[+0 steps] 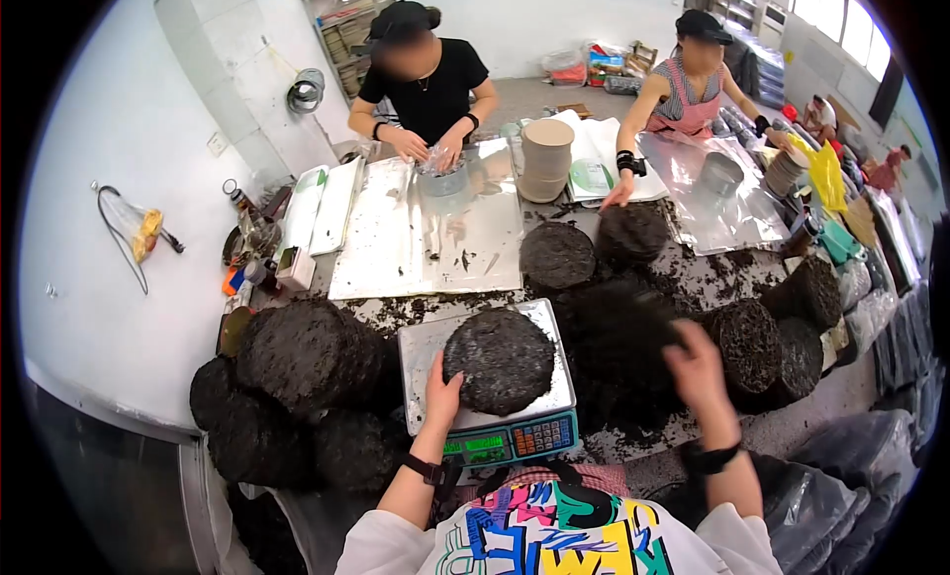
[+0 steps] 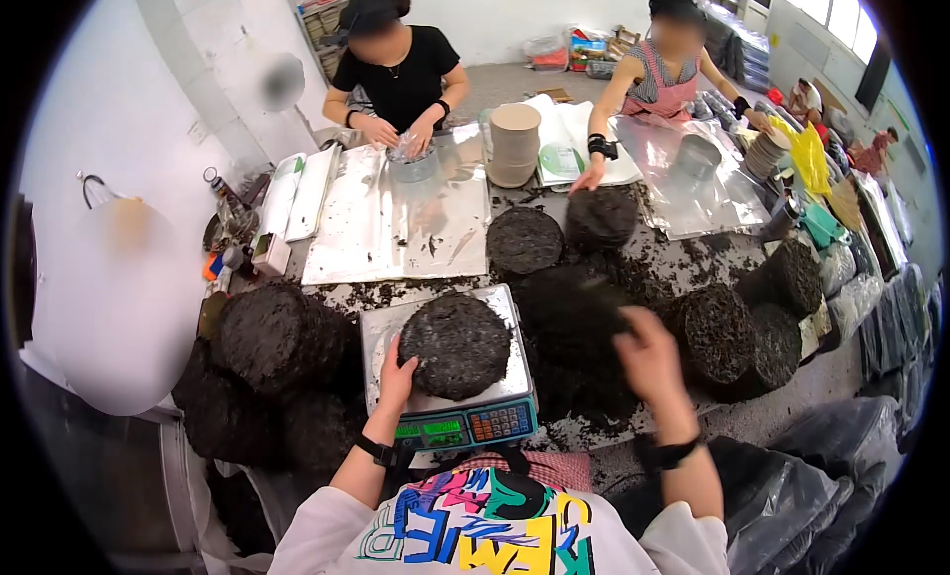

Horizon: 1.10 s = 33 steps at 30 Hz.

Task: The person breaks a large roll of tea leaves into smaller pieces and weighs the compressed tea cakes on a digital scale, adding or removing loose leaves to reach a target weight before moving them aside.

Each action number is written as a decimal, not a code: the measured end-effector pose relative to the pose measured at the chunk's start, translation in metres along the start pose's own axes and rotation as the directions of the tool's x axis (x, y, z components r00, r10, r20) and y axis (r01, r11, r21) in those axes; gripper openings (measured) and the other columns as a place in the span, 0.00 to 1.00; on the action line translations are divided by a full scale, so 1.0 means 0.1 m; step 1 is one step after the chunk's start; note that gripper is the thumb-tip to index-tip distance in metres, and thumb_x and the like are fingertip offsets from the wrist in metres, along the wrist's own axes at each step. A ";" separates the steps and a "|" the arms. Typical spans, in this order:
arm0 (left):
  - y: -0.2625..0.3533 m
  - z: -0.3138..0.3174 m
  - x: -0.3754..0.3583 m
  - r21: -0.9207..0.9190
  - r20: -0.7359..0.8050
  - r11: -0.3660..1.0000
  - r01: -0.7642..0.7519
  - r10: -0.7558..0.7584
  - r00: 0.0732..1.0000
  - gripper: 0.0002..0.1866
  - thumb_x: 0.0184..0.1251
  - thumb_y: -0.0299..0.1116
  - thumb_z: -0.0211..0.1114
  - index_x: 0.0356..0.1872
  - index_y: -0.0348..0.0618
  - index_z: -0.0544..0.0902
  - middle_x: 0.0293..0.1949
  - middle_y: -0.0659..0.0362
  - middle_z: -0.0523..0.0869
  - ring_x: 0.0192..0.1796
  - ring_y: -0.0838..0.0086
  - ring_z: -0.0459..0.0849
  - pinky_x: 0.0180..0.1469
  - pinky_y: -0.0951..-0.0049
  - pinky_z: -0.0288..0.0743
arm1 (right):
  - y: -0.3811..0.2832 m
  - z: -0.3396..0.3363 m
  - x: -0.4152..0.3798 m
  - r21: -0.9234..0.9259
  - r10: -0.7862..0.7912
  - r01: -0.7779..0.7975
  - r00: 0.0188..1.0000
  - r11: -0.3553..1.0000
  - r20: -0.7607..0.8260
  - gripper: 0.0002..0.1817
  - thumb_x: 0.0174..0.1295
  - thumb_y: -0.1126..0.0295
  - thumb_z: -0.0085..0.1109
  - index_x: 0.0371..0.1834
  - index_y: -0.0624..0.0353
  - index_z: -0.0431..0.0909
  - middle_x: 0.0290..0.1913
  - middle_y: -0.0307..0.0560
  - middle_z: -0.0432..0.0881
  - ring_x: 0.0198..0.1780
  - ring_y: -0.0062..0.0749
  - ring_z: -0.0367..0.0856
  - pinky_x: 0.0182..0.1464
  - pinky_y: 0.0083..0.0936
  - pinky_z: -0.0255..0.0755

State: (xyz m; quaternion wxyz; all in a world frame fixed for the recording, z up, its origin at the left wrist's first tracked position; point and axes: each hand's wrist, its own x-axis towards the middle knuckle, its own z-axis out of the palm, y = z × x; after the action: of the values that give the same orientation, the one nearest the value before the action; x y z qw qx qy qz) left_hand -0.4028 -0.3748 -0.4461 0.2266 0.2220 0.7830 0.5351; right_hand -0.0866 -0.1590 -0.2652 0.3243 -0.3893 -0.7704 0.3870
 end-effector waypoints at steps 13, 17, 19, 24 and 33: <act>-0.13 -0.98 -0.99 -0.039 -0.295 0.999 -0.036 0.023 0.955 0.19 0.69 0.27 0.54 0.60 0.36 0.68 0.58 0.53 0.73 0.59 0.69 0.73 0.61 0.73 0.65 | 1.09 1.20 0.01 -0.496 -0.198 0.303 0.947 0.814 0.254 0.37 0.38 0.69 0.67 0.59 0.51 0.69 0.63 0.55 0.64 0.64 0.53 0.61 0.59 0.52 0.61; -0.23 -1.07 -1.25 -0.115 -0.302 0.992 0.047 -0.080 0.950 0.20 0.68 0.25 0.55 0.60 0.38 0.68 0.56 0.54 0.74 0.58 0.71 0.74 0.61 0.73 0.66 | 1.64 1.26 -0.02 -0.703 0.068 0.318 0.884 0.636 0.462 0.41 0.35 0.70 0.70 0.60 0.44 0.69 0.72 0.51 0.50 0.68 0.52 0.55 0.57 0.54 0.62; -0.09 -1.07 -1.29 -0.107 -0.303 0.993 0.056 -0.086 0.949 0.20 0.67 0.24 0.56 0.60 0.38 0.68 0.56 0.54 0.75 0.58 0.71 0.74 0.60 0.73 0.66 | 1.99 1.25 0.07 -0.607 -0.096 0.316 0.926 0.729 0.366 0.30 0.36 0.78 0.65 0.49 0.48 0.76 0.67 0.50 0.60 0.61 0.54 0.63 0.55 0.49 0.66; -0.02 -1.09 -1.17 -0.111 -0.255 0.993 0.034 -0.061 0.965 0.21 0.67 0.26 0.57 0.60 0.40 0.68 0.56 0.54 0.75 0.58 0.71 0.74 0.56 0.72 0.70 | 1.96 1.03 0.27 -0.386 -0.080 0.146 0.980 0.911 0.180 0.19 0.41 0.80 0.59 0.41 0.57 0.75 0.49 0.50 0.73 0.51 0.48 0.73 0.52 0.35 0.70; 0.01 -0.63 -0.57 -0.108 -0.059 0.994 -0.030 0.024 0.998 0.20 0.66 0.26 0.56 0.59 0.40 0.69 0.53 0.55 0.78 0.53 0.71 0.77 0.54 0.71 0.71 | 1.49 0.82 0.32 -0.131 -0.072 0.066 0.997 0.989 -0.040 0.19 0.40 0.78 0.59 0.40 0.60 0.74 0.42 0.48 0.76 0.46 0.40 0.77 0.51 0.30 0.70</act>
State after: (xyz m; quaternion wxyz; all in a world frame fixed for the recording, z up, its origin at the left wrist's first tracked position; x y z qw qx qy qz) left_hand -0.3944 -0.4548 -0.4183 0.2084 0.2043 0.7560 0.5860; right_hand -0.1160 -0.1006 -0.4257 0.3286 -0.3912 -0.7994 0.3162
